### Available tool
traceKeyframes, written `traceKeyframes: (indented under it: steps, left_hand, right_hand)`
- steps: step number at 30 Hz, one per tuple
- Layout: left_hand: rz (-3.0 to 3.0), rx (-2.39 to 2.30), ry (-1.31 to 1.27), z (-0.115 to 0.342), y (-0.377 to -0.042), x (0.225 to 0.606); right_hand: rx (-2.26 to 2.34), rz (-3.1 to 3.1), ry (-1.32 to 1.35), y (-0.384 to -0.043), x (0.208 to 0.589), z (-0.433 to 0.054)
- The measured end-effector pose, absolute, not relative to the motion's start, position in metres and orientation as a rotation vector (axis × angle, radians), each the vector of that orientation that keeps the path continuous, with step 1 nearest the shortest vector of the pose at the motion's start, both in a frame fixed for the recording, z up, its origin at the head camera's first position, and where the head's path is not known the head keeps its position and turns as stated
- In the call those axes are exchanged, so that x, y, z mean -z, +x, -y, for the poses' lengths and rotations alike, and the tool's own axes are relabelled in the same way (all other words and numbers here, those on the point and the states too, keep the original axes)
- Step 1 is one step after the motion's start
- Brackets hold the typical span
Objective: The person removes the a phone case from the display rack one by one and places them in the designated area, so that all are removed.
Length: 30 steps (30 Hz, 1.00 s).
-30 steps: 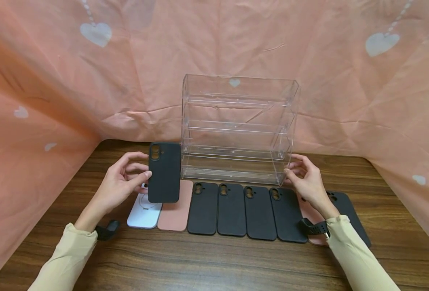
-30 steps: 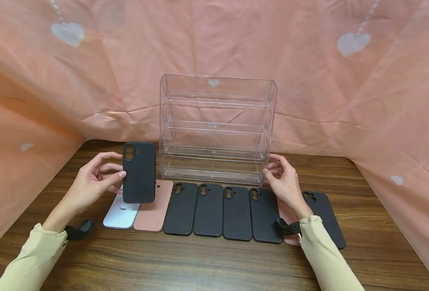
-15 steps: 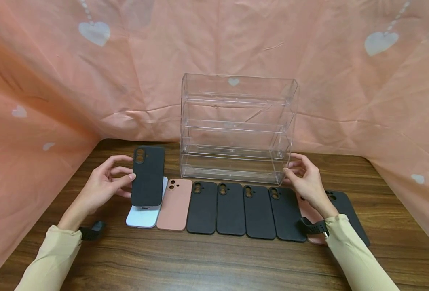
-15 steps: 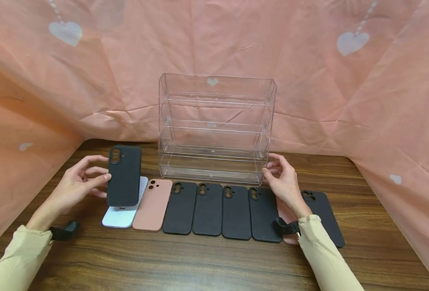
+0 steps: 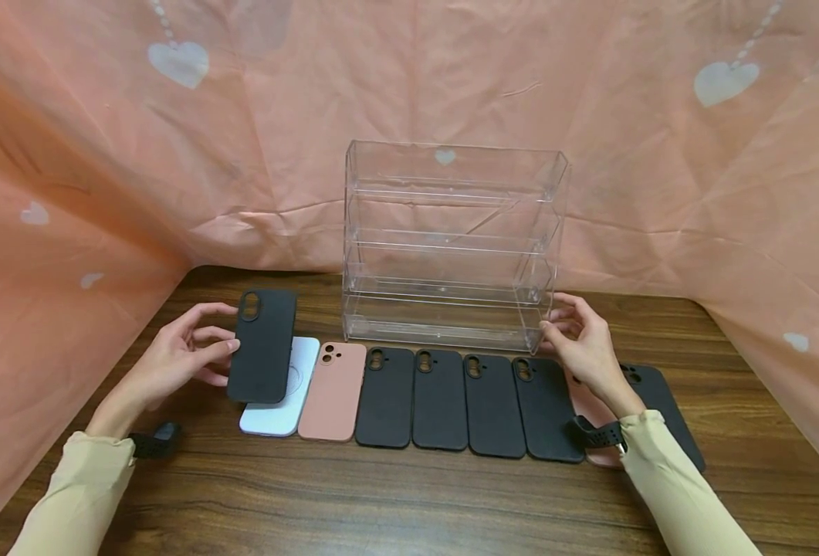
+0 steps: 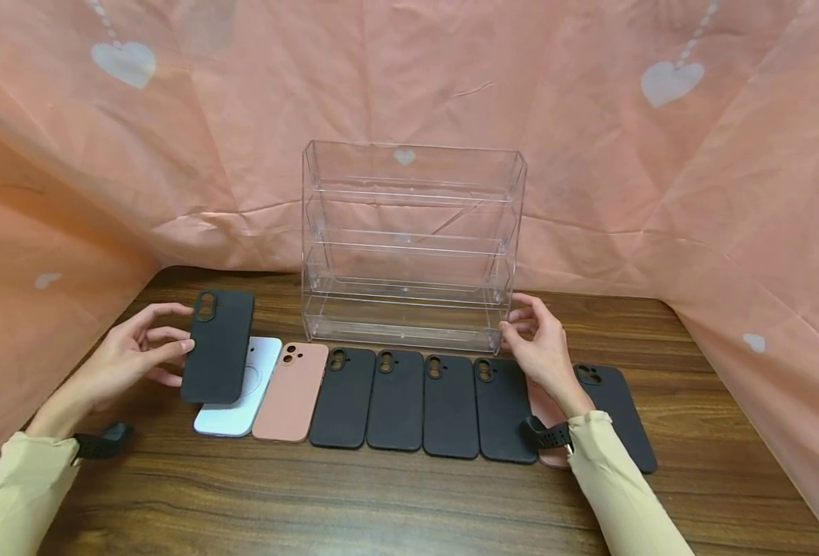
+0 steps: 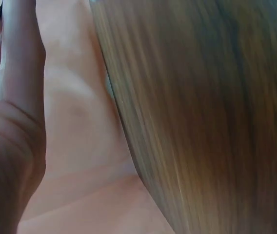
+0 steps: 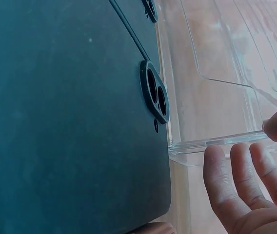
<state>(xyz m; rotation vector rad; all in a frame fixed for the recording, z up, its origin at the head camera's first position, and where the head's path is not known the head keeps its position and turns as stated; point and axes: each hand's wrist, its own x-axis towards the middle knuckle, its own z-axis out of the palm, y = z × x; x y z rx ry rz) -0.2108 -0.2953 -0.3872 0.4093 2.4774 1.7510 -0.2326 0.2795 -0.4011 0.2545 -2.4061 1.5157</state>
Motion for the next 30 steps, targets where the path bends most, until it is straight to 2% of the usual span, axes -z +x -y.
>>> traceKeyframes:
  steps: [22, 30]
  left_hand:
    - [-2.414, -1.599, 0.343, 0.353, -0.218, 0.397]
    - [-2.374, -1.53, 0.27, 0.36, -0.218, 0.402]
  right_hand:
    - [-1.49, 2.424, 0.263, -0.233, 0.4, -0.28]
    - [-1.456, 2.45, 0.268, -0.232, 0.398, -0.281]
